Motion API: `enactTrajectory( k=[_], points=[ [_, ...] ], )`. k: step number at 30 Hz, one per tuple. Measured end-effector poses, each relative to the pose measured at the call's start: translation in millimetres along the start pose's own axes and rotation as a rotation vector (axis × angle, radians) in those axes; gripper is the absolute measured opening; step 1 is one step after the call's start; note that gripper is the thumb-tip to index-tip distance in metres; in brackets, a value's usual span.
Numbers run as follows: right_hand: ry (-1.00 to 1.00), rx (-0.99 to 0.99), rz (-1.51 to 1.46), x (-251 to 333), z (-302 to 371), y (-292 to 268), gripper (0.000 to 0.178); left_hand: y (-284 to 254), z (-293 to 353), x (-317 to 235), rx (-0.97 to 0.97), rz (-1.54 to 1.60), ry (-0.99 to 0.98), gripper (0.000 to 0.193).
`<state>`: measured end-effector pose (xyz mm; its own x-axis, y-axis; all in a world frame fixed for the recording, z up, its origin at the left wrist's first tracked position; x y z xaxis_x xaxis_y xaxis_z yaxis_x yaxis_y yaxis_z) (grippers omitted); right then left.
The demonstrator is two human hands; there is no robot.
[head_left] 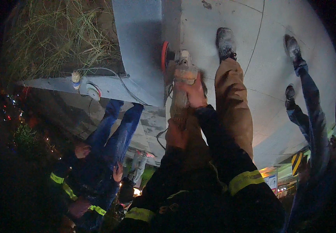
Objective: The person uses an angle grinder to smooth a concrete curb edge at night. They hold the tool with both hands, move it along the curb, and briefly pause to adjust the disc before continuing the grinding motion.
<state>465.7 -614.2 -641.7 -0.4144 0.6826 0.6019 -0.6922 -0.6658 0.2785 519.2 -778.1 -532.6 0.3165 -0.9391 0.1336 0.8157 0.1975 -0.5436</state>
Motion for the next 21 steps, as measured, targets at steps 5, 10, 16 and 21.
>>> enactTrajectory(
  k=[5,10,16,21],
  points=[
    [0.079,-0.039,-0.004,-14.5,-8.6,-5.7,0.062,2.2,-7.5,-10.3,-0.003,0.01,-0.018,0.061],
    [-0.043,-0.064,0.054,-36.9,-0.7,-13.5,0.063,16.1,-0.7,9.1,-0.02,-0.048,0.063,0.057],
    [0.069,-0.036,0.009,-4.5,-7.5,-2.5,0.077,-16.5,7.2,-22.4,-0.098,0.038,0.074,0.057],
    [0.088,-0.073,0.095,-23.8,3.2,-9.4,0.066,12.1,-0.7,9.5,-0.002,-0.009,-0.081,0.059]
  ],
)
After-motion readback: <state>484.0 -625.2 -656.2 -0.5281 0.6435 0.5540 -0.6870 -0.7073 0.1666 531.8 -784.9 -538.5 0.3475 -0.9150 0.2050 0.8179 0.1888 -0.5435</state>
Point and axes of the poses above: each hand's wrist, its own z-axis away from the middle knuckle, its own y-axis out of the palm, x = y × z, the point moved 9 cm from there along -z, towards the middle knuckle, and after that the axes turned 6 degrees about -y, right-handed, at the moved point
